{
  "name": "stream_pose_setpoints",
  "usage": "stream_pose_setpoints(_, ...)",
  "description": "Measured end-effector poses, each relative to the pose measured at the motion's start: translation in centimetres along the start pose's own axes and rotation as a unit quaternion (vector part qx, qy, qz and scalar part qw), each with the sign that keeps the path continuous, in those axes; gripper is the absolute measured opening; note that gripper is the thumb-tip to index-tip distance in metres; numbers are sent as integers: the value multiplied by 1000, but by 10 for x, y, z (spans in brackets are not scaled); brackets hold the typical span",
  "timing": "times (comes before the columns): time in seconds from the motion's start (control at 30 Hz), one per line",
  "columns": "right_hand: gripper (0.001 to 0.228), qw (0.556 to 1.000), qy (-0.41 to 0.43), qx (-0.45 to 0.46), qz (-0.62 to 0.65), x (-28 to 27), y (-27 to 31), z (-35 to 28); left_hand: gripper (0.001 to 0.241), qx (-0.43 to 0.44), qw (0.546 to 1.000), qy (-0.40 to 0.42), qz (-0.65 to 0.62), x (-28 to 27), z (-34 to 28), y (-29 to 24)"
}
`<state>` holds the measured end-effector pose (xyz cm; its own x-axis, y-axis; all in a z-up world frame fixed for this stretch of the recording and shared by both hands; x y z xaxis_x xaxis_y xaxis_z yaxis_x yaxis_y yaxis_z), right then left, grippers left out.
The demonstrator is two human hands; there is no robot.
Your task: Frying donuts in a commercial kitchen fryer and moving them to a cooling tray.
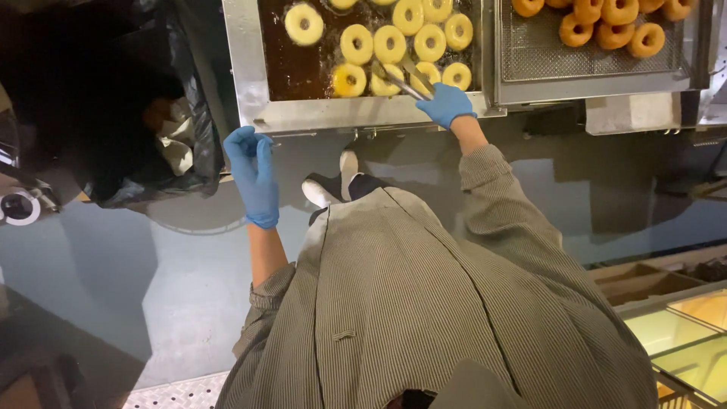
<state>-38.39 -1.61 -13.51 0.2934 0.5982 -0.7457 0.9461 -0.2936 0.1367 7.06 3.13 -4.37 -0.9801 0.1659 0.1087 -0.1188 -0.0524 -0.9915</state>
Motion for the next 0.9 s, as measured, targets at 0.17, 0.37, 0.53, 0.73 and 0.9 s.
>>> stream_pose_setpoints(0.17, 68, 997, 72, 24, -22, 41, -8, 55, 25, 6, 1000, 14, 3, 11, 11, 7)
stream_pose_setpoints(0.37, 66, 991, 71, -32, 112, 40, -24, 39, 24, 4, 999, 21, -24, 26, 20, 2)
stream_pose_setpoints(0.53, 63, 989, -38, -33, 141, 8, -58, 12, 23, 7, 1000, 23, 17, 41, 25, 6)
stream_pose_setpoints(0.73, 63, 992, -33, 91, 86, 1, -81, 54, 25, -3, 998, 10, 63, 98, 41, -8)
stream_pose_setpoints(0.9, 56, 983, -24, -12, 183, -3, -112, 46, 30, -3, 993, -1, 119, 144, 47, -25)
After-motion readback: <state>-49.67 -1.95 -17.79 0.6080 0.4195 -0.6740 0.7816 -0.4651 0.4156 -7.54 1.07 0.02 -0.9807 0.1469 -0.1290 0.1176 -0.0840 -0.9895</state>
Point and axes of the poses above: each hand's wrist, its own z-axis towards the middle knuckle, its own x-axis out of the palm, y = z × x, the point moved 1 cm from there along z, towards the middle knuckle, and after that the axes turned 14 degrees about y, right-handed, at the moved point
